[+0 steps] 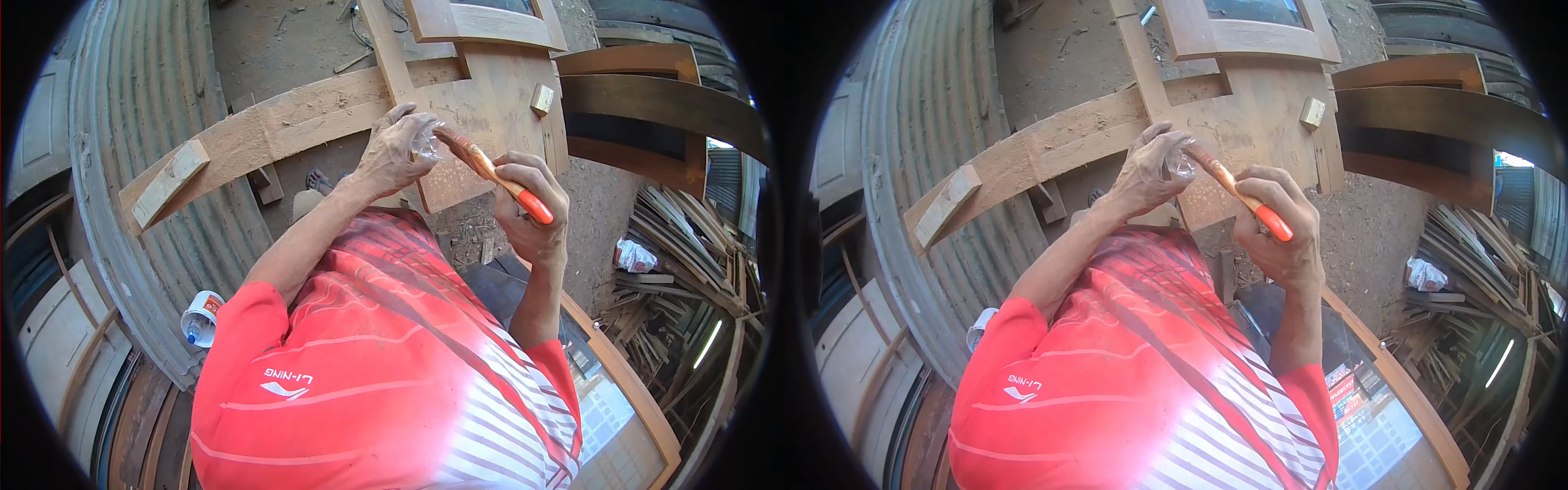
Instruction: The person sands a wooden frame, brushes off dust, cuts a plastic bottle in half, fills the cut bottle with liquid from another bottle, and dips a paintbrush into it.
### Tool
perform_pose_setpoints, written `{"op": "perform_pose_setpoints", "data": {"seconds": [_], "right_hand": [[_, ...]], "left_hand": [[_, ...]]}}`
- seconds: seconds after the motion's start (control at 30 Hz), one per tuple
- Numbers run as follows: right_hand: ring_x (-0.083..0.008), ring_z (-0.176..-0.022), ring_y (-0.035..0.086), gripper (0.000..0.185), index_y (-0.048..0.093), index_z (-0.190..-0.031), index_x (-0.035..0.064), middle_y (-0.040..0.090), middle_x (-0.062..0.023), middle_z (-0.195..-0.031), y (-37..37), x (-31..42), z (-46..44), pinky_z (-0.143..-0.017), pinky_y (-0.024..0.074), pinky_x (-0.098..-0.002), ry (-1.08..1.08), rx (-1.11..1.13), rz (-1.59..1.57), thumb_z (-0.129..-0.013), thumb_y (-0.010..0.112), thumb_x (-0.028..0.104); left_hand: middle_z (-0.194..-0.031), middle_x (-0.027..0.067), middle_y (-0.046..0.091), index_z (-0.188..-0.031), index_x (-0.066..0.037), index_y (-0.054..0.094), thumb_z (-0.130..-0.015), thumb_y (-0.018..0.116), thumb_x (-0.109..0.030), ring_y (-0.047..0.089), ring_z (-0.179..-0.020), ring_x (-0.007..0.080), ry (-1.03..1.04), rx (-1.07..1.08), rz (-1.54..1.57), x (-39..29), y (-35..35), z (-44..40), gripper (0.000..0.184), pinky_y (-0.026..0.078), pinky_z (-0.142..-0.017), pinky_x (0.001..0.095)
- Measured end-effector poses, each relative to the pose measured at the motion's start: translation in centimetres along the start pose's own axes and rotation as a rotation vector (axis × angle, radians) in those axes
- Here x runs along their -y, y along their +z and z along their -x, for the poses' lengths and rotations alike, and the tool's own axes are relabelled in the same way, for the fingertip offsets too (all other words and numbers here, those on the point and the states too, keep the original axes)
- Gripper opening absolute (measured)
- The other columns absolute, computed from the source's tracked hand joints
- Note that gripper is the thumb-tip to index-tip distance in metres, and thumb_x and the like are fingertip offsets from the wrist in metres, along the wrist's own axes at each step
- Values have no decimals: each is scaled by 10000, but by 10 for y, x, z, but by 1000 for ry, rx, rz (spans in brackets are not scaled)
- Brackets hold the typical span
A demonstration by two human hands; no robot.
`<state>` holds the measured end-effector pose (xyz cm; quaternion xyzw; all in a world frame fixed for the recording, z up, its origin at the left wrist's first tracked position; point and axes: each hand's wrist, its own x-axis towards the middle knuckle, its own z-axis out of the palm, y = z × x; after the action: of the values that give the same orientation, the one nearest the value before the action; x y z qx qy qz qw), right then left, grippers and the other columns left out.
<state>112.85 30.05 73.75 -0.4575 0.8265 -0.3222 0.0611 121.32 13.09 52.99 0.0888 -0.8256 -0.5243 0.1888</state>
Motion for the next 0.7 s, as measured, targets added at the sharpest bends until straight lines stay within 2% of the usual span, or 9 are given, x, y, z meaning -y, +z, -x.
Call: {"op": "perform_pose_setpoints", "data": {"seconds": [0.33, 0.7], "right_hand": [[-343, -938, 717, 294, 693, -1001, 60, 708, -118, -1058, -10, 17, -21, -803, 573, -413, -51, 132, 36, -748, 711, -88], [-350, -1136, 666, 400, 690, -1133, 55, 702, -108, -1181, -13, 23, -37, -916, 563, -445, -173, 467, 73, -759, 742, -77]], "left_hand": [[-1425, 138, 628, -1433, -117, 586, -834, 829, -218, 464, -1472, 379, -1, 49, -24, 1, -3, -1, 654, 386, -1202, 477], [-1438, 95, 628, -1423, -139, 599, -811, 879, -212, 457, -1480, 361, 8, 81, -40, 1, -8, -3, 677, 396, -1215, 478]]}}
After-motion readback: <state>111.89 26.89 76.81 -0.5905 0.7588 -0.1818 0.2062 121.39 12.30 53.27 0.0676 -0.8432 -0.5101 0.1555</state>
